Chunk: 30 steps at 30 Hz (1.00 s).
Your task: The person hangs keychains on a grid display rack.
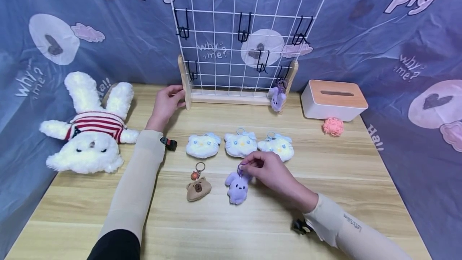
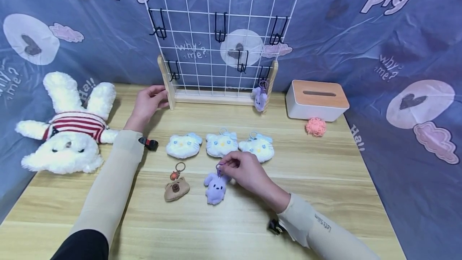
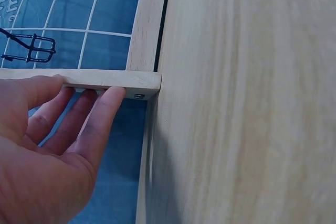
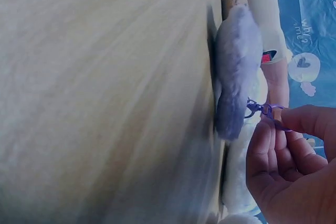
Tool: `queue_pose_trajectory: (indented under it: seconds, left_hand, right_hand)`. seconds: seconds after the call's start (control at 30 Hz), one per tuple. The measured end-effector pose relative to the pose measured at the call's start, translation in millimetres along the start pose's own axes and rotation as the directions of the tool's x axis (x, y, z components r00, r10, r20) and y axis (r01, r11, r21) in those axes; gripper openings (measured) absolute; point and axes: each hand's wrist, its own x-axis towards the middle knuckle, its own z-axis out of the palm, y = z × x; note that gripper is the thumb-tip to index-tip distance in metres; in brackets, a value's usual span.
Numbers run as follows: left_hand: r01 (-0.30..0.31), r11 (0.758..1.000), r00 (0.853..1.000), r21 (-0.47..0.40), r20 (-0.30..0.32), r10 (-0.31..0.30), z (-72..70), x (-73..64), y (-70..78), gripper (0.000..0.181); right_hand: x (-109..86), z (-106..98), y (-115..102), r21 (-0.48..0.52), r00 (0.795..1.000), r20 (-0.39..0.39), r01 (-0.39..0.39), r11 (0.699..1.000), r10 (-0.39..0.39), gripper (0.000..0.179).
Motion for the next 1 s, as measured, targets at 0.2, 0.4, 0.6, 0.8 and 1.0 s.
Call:
queue_pose_trajectory:
  seconds: [0.2,0.4,0.6,0.8,1.0]
  left_hand:
    - [-0.011,1.0,1.0,0.001,0.0,0.011,-0.1,1.4,-0.1,0.038]
    - [-0.011,1.0,1.0,-0.003,0.0,0.011,-1.7,1.8,0.3,0.039]
    - [-0.003,1.0,1.0,-0.006,0.001,0.003,-2.7,-0.3,1.8,0.039]
    - [-0.01,1.0,1.0,-0.002,0.002,0.01,-1.8,-1.1,1.1,0.04]
    - [-0.011,1.0,1.0,-0.002,0.005,0.011,-0.3,0.1,-0.5,0.039]
  right_hand:
    - [-0.1,-4,-4,0.013,0.999,-0.02,0.032,0.999,-0.031,0.009]
    - [-0.2,-7,-9,0.011,0.998,-0.033,0.052,0.999,-0.051,0.008]
    - [-1.7,-10,-14,-0.002,0.997,-0.045,0.068,0.998,-0.068,0.008]
    - [-4.4,-14,-19,-0.01,0.996,-0.064,0.067,0.998,-0.068,0.008]
    - [-6.3,-17,-23,-0.003,0.993,-0.087,0.079,0.997,-0.079,0.007]
